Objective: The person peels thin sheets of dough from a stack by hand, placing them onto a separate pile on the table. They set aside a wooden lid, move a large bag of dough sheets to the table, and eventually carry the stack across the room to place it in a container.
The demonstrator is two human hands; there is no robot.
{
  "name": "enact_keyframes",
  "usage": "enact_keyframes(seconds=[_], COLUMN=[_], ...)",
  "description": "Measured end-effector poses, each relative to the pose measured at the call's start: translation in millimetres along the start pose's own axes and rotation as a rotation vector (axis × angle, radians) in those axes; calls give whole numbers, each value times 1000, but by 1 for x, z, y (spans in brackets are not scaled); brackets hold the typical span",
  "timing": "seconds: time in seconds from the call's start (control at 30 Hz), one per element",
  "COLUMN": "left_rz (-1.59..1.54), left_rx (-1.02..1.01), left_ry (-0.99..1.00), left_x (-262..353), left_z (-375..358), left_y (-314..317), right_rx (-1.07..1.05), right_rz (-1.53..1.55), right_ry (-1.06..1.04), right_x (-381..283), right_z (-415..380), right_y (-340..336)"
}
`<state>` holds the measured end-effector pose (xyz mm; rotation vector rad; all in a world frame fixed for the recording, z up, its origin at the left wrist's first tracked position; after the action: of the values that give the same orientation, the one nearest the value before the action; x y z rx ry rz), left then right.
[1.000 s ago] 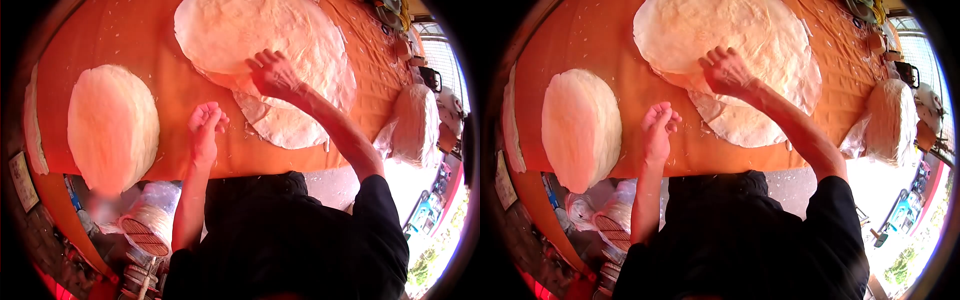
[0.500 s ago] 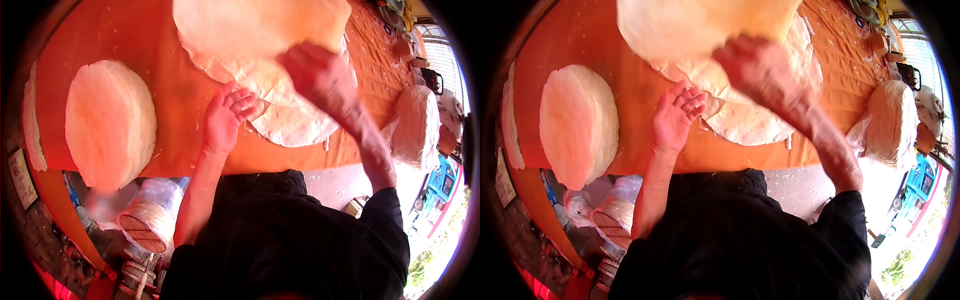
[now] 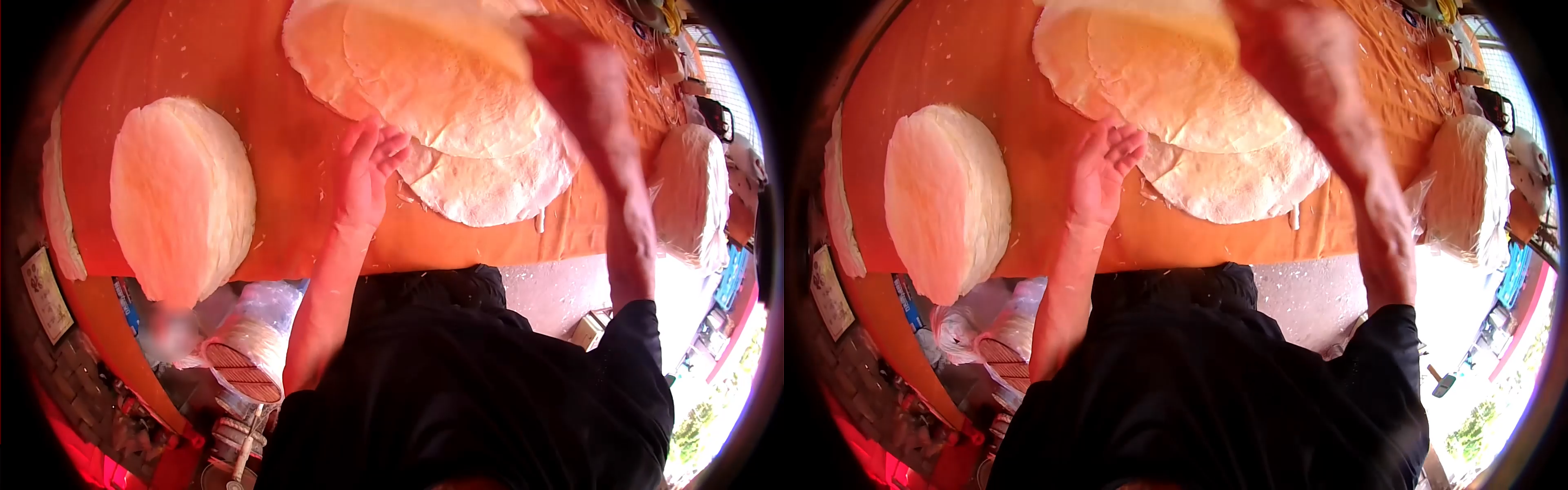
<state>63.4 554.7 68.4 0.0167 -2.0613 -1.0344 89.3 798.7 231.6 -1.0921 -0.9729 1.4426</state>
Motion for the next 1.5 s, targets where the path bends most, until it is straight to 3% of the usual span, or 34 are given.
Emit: enact_keyframes(seconds=[0.07,0.17,0.2,0.23,0.3,0.47,0.67,0.83,1.0,1.03,1.07,1.1,1.17,1.27,1.33,1.4,1.5], left_rz=[99,59,10,-41,-139,-196,-76,-123,-101,-39,15,67,155,162,130,67,50], left_rx=[114,129,111,83,25,-58,-99,-91,-122,-139,-87,-36,43,166,228,274,217], left_ry=[-136,-203,-204,-207,-217,-253,-377,-259,-236,-242,-249,-257,-261,-164,-104,-44,-80], left_x=[-3,-13,-19,-24,-32,-53,-66,-47,-38,-39,-36,-33,-29,-19,-17,-11,-6], left_z=[-5,-5,-5,-2,4,7,22,33,32,27,20,12,3,-5,0,0,3], left_y=[1,3,3,4,6,17,29,48,50,41,33,26,10,-3,-11,-14,-15], right_rx=[207,-21,-155,-296,-363,-235,-285,-239,-206,-350,-324,-80,-295,191,-69,-275,-523], right_rz=[-87,-153,21,-7,57,138,124,152,182,40,-266,73,-861,-176,-127,-78,63], right_ry=[-39,-71,-77,5,-5,41,33,-24,-19,55,2,157,72,-98,53,-82,58], right_x=[-15,-22,-20,-27,-5,9,4,-17,30,36,51,56,55,19,7,5,21], right_z=[4,-14,-24,-31,-65,-85,-109,-107,-82,-66,-50,-35,-18,-7,-13,-21,-37], right_y=[-34,-2,27,44,119,113,104,101,119,95,83,36,-9,-59,-13,63,128])
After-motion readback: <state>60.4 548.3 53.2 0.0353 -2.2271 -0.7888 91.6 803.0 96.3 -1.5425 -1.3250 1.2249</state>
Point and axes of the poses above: each hand's wrist, its own z-axis towards the middle knuckle, its own y-axis out of the palm, x = y × z, the point moved 3 cm from there along z, towards the middle knuckle, and after that the axes turned 13 degrees about -x, right-handed, at the moved point
